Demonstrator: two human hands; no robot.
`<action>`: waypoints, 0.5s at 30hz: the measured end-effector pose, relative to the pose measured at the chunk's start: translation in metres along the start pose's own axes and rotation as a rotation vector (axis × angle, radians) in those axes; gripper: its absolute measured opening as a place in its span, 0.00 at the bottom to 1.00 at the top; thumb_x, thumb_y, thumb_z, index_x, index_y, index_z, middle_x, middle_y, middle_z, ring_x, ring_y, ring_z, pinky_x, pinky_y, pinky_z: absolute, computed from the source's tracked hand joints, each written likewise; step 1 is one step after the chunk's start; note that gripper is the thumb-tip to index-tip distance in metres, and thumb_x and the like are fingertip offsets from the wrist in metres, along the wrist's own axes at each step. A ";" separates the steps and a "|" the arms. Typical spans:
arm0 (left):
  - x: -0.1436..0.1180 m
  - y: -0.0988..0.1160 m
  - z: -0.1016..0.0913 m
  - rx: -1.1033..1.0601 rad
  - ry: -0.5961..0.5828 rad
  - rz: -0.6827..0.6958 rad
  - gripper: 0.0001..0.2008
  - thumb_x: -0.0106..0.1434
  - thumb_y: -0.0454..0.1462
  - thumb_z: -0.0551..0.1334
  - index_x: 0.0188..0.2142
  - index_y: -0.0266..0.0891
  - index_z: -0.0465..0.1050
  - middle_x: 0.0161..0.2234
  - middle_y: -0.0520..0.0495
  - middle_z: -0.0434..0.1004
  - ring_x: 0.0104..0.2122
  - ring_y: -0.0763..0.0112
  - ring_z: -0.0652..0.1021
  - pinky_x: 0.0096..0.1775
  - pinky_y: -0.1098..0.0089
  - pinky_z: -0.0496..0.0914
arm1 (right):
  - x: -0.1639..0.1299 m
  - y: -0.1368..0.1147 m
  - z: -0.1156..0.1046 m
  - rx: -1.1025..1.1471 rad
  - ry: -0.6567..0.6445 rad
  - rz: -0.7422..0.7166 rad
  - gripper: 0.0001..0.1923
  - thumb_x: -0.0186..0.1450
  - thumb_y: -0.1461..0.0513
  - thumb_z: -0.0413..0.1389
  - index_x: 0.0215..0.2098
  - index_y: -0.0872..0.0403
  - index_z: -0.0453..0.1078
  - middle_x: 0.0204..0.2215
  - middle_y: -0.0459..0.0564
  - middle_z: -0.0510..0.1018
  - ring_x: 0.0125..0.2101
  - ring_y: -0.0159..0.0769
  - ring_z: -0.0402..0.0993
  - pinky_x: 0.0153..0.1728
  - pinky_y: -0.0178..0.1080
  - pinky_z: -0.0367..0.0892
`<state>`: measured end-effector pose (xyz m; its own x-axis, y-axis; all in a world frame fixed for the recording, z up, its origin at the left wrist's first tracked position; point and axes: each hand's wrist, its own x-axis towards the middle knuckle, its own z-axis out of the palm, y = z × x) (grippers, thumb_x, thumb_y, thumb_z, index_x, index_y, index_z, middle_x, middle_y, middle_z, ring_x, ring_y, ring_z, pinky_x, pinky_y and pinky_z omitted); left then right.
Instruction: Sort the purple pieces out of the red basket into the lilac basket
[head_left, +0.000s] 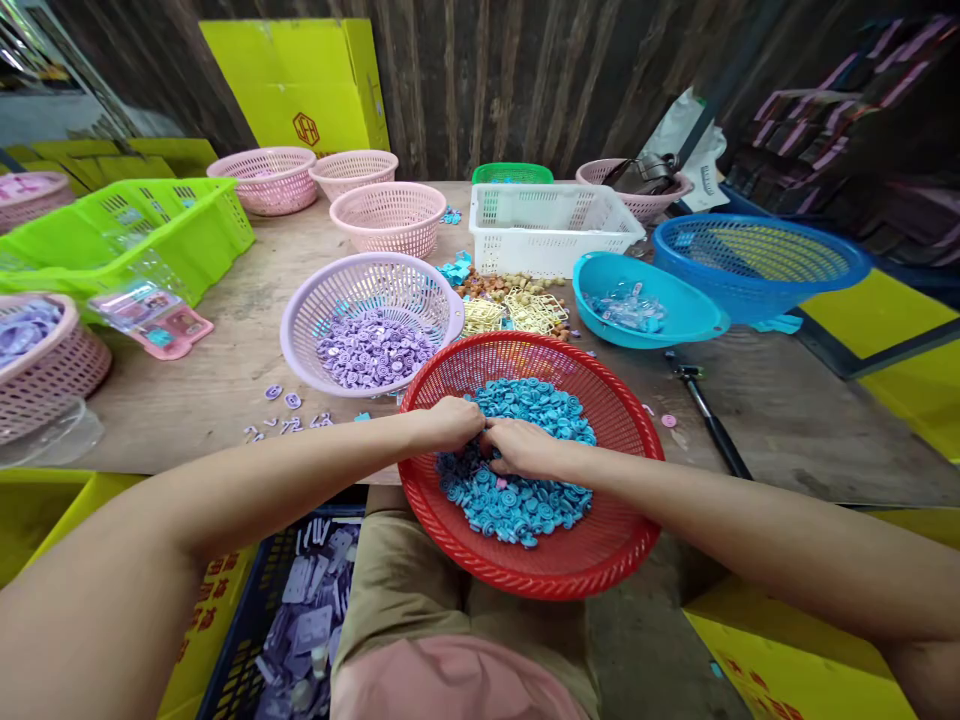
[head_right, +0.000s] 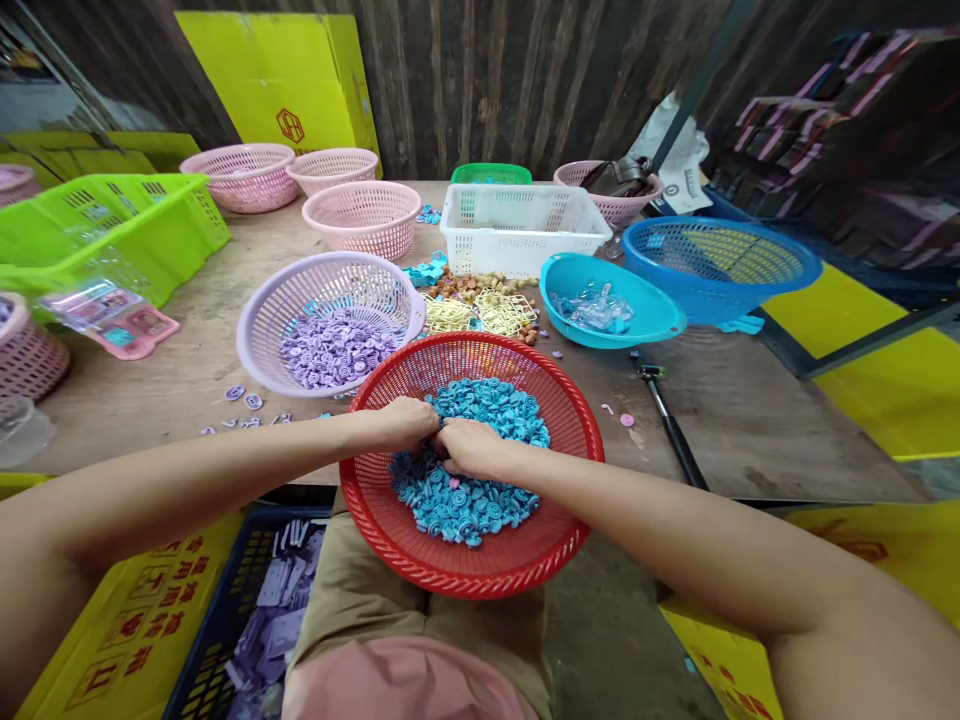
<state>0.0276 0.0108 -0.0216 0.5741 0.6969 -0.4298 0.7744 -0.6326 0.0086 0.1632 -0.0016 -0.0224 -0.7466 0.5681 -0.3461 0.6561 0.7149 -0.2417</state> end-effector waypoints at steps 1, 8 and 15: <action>0.001 -0.001 0.000 -0.007 0.020 -0.007 0.10 0.46 0.33 0.63 0.31 0.33 0.72 0.31 0.37 0.74 0.34 0.59 0.75 0.34 0.67 0.69 | -0.002 -0.001 -0.001 -0.022 -0.006 0.015 0.08 0.52 0.64 0.54 0.31 0.56 0.70 0.35 0.53 0.72 0.35 0.39 0.68 0.33 0.35 0.60; -0.003 -0.011 -0.017 -0.082 0.077 -0.067 0.08 0.48 0.30 0.57 0.27 0.33 0.73 0.27 0.41 0.75 0.31 0.64 0.75 0.31 0.72 0.67 | -0.006 -0.009 0.005 -0.048 0.048 0.112 0.09 0.55 0.61 0.51 0.32 0.56 0.69 0.36 0.54 0.70 0.36 0.40 0.68 0.31 0.36 0.62; -0.014 -0.021 -0.034 -0.825 0.014 -0.121 0.10 0.52 0.30 0.52 0.32 0.33 0.70 0.21 0.50 0.72 0.19 0.78 0.72 0.26 0.77 0.66 | 0.002 -0.021 0.006 -0.112 0.003 0.174 0.10 0.56 0.67 0.48 0.33 0.61 0.70 0.38 0.59 0.72 0.37 0.43 0.69 0.32 0.37 0.63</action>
<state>0.0122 0.0253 0.0146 0.4738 0.7514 -0.4593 0.7740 -0.1065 0.6242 0.1487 -0.0178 -0.0230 -0.6231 0.6883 -0.3714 0.7593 0.6463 -0.0762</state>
